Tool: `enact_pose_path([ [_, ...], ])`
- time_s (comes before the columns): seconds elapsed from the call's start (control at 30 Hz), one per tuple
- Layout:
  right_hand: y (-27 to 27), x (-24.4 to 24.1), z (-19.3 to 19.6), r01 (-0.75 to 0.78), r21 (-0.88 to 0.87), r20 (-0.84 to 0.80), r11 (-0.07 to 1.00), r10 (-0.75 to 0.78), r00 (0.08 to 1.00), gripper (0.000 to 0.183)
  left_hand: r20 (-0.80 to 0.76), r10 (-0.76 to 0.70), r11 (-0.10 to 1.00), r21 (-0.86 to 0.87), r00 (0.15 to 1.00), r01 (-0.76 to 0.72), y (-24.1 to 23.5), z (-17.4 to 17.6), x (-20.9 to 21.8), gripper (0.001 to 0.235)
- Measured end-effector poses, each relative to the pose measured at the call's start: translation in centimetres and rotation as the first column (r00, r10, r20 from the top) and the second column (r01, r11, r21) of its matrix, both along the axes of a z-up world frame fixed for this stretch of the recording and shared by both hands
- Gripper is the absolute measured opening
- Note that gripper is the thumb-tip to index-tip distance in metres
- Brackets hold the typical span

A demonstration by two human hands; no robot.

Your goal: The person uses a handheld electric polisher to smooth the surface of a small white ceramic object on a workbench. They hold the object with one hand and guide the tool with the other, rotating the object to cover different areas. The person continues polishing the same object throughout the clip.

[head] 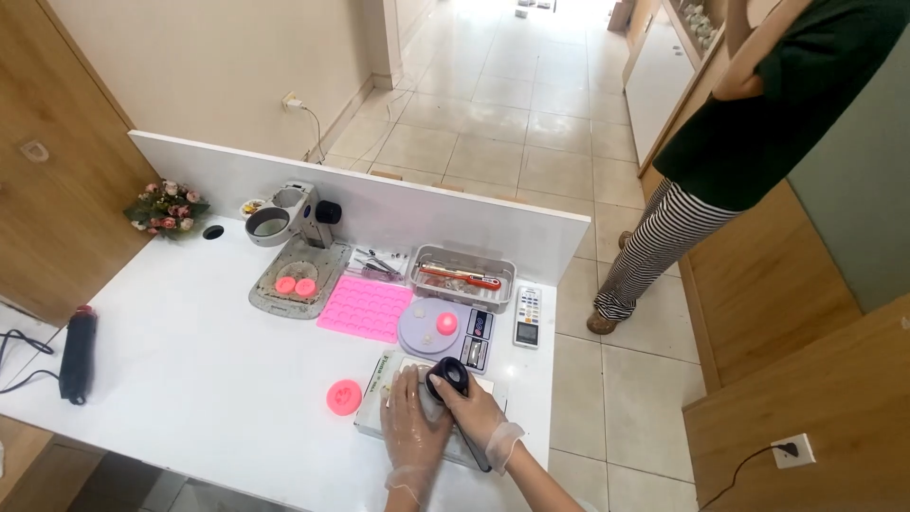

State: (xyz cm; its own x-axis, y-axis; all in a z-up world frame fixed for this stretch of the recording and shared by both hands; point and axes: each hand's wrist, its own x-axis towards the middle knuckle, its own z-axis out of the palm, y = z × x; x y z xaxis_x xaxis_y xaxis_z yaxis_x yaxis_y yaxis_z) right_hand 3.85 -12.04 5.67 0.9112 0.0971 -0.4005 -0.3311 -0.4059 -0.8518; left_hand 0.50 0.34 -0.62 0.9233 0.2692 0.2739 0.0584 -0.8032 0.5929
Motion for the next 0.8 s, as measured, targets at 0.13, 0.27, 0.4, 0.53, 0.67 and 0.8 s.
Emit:
enact_pose_path([
  [0.13,0.0,0.1,0.4,-0.016,-0.051,-0.044,0.999,0.014,0.999,0.064,-0.091,0.017,0.999,-0.032,0.996,-0.02,-0.1,0.3,0.2,0.094],
  [0.27,0.0,0.1,-0.3,-0.014,0.005,-0.018,1.0,0.014,1.0,0.066,0.006,0.003,1.0,-0.01,1.0,-0.003,0.1,-1.0,0.2,0.094],
  [0.4,0.0,0.3,-0.6,-0.005,-0.044,-0.038,0.999,0.003,0.999,0.065,0.014,0.004,1.0,-0.003,1.0,-0.004,0.2,-1.4,0.3,0.098],
  [0.53,0.0,0.5,-1.3,-0.009,-0.034,-0.03,0.999,0.008,1.0,0.063,0.064,0.022,1.0,-0.01,0.998,-0.022,0.1,-2.7,0.5,0.1],
  [0.67,-0.1,0.6,-2.0,0.001,0.014,-0.028,1.0,0.0,1.0,0.062,0.165,-0.005,1.0,-0.004,0.986,0.006,0.5,-4.2,1.1,0.104],
  [0.8,-0.1,0.8,-2.8,0.007,0.045,-0.019,0.999,-0.006,1.0,0.062,0.092,0.003,1.0,0.0,0.996,-0.003,0.7,-6.2,2.2,0.107],
])
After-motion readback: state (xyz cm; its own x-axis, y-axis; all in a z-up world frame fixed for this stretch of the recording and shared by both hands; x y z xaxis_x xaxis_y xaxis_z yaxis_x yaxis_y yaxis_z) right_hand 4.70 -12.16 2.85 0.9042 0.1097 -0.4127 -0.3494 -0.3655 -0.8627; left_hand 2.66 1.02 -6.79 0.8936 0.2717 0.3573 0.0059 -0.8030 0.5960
